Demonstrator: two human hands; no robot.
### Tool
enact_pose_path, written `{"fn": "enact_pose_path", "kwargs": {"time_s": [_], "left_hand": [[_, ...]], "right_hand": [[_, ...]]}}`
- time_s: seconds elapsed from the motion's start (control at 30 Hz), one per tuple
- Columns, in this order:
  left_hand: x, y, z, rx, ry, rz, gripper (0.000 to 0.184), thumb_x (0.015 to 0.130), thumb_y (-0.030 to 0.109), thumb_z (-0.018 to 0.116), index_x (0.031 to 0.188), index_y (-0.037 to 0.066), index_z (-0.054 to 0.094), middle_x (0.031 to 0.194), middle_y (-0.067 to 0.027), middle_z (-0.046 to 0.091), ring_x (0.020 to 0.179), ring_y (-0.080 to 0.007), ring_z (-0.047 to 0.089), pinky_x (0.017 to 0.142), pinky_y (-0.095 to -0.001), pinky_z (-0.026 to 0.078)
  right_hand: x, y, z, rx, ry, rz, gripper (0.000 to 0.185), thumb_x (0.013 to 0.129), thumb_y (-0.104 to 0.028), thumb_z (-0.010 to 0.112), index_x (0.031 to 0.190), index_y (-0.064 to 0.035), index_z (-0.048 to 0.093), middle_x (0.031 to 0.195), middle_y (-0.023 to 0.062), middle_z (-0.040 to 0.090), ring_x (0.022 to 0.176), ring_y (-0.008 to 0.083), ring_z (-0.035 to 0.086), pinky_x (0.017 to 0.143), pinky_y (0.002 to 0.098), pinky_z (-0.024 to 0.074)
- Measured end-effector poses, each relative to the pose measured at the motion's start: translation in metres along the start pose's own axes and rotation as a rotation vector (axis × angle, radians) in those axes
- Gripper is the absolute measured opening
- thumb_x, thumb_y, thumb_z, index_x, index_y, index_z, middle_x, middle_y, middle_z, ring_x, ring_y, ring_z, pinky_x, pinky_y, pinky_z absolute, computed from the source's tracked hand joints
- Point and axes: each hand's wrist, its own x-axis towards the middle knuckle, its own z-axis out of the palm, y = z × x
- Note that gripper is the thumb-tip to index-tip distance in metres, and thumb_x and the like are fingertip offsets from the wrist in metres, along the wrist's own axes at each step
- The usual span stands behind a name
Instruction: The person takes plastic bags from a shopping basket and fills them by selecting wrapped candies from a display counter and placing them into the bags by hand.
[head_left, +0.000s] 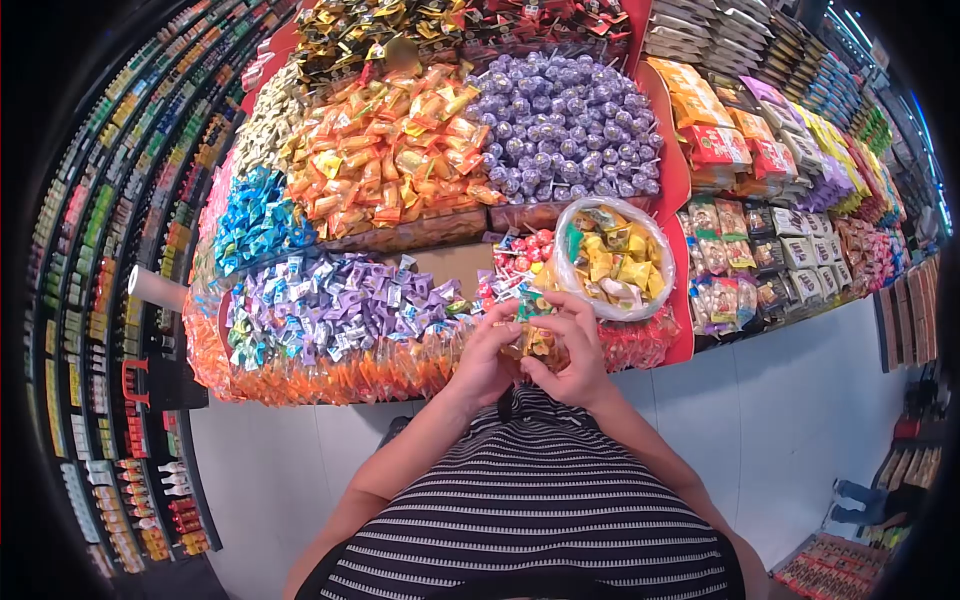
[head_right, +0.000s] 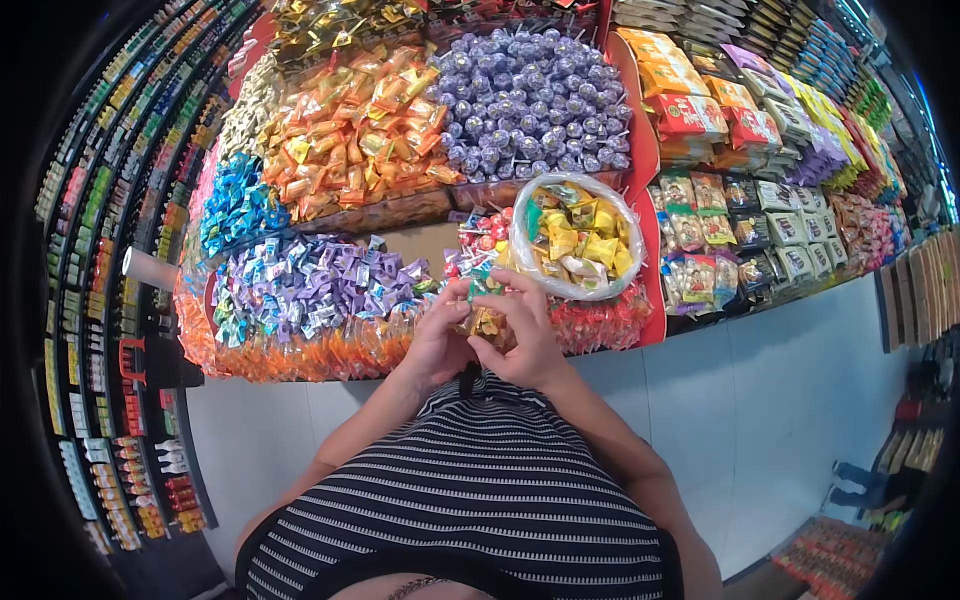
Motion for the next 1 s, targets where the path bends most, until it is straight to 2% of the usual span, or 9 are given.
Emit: {"fn": "enact_pose_path", "kwargs": {"time_s": [0.2, 0.23, 0.33, 0.37, 0.4, 0.6, 0.67, 0.8, 1.0], "left_hand": [[0.006, -0.006, -0.009, 0.061, -0.03, 0.064, 0.03, 0.097, 0.01, 0.048, 0.128, 0.01, 0.046, 0.115, -0.0145, 0.059, 0.105, -0.0275, 0.064, 0.085, -0.0422, 0.058], [0.005, -0.006, 0.0, 0.073, 0.033, 0.086, 0.032, 0.098, 0.014, 0.055, 0.128, 0.01, 0.048, 0.095, -0.0073, 0.064, 0.075, -0.0166, 0.067, 0.051, -0.0287, 0.056], [0.004, -0.004, -0.007, 0.158, -0.009, 0.089, 0.032, 0.097, 0.008, 0.052, 0.128, 0.008, 0.046, 0.115, -0.0142, 0.058, 0.102, -0.0246, 0.065, 0.083, -0.0403, 0.059], [0.006, -0.009, -0.005, 0.158, 0.019, 0.15, 0.034, 0.096, 0.01, 0.058, 0.128, 0.008, 0.048, 0.099, -0.0078, 0.063, 0.066, -0.0132, 0.065, 0.046, -0.0234, 0.052], [0.005, -0.009, -0.004, 0.16, 0.023, 0.152, 0.034, 0.096, 0.01, 0.058, 0.128, 0.008, 0.048, 0.099, -0.0078, 0.063, 0.066, -0.0132, 0.065, 0.046, -0.0234, 0.052], [0.023, 0.013, 0.034, 0.744, -0.075, 0.466, 0.037, 0.087, 0.004, 0.067, 0.123, 0.006, 0.057, 0.119, -0.011, 0.058, 0.099, -0.0213, 0.064, 0.08, -0.0314, 0.055], [0.045, 0.026, 0.063, 1.286, -0.146, 0.904, 0.038, 0.082, 0.003, 0.07, 0.119, 0.009, 0.063, 0.119, -0.0114, 0.057, 0.115, -0.0287, 0.057, 0.095, -0.0379, 0.049], [0.105, 0.021, 0.089, 1.415, -0.305, 0.873, 0.038, 0.078, 0.006, 0.072, 0.115, 0.013, 0.066, 0.123, -0.0115, 0.056, 0.113, -0.0337, 0.057, 0.094, -0.0402, 0.049], [0.154, -0.011, 0.089, 2.185, -0.435, 0.896, 0.031, 0.083, 0.028, 0.068, 0.113, 0.02, 0.066, 0.135, -0.0101, 0.051, 0.138, -0.0354, 0.036, 0.111, -0.0601, 0.026]], "right_hand": [[0.002, -0.007, -0.005, -0.318, -0.016, -0.005, 0.063, 0.075, -0.023, 0.078, 0.133, -0.011, 0.056, 0.138, 0.0189, 0.042, 0.124, 0.0348, 0.046, 0.101, 0.0432, 0.0427], [0.0, -0.004, -0.004, -0.278, -0.041, 0.03, 0.064, 0.076, -0.025, 0.077, 0.134, -0.0113, 0.055, 0.139, 0.0185, 0.042, 0.125, 0.0351, 0.046, 0.101, 0.0433, 0.0426], [-0.003, -0.004, -0.008, -0.203, -0.08, 0.089, 0.065, 0.076, -0.024, 0.077, 0.136, -0.0117, 0.054, 0.14, 0.0184, 0.041, 0.128, 0.0357, 0.045, 0.102, 0.043, 0.0423], [-0.003, -0.004, -0.008, -0.179, -0.078, 0.088, 0.067, 0.076, -0.023, 0.077, 0.137, -0.012, 0.053, 0.14, 0.0185, 0.042, 0.127, 0.0358, 0.045, 0.102, 0.0428, 0.0423], [-0.003, -0.004, -0.007, -0.15, -0.079, 0.085, 0.068, 0.075, -0.023, 0.077, 0.138, -0.0123, 0.052, 0.14, 0.0185, 0.042, 0.127, 0.0358, 0.046, 0.103, 0.0426, 0.0422], [0.005, -0.01, -0.042, -0.215, 0.153, 0.043, 0.063, 0.077, -0.012, 0.073, 0.135, -0.005, 0.05, 0.137, 0.0186, 0.043, 0.124, 0.0351, 0.047, 0.102, 0.0434, 0.0432], [0.011, -0.004, -0.061, -0.248, 0.334, 0.177, 0.054, 0.079, -0.007, 0.068, 0.13, -0.0022, 0.051, 0.131, 0.019, 0.047, 0.122, 0.0347, 0.049, 0.1, 0.0435, 0.0437], [0.017, 0.016, -0.103, -0.443, 0.439, 0.247, 0.048, 0.08, -0.005, 0.066, 0.126, -0.002, 0.053, 0.124, 0.0189, 0.049, 0.117, 0.0342, 0.05, 0.099, 0.0428, 0.0437], [-0.003, 0.027, -0.124, -0.5, 0.417, 0.333, 0.043, 0.079, -0.006, 0.065, 0.121, -0.0023, 0.055, 0.118, 0.0177, 0.052, 0.112, 0.0345, 0.051, 0.098, 0.043, 0.0427]]}}
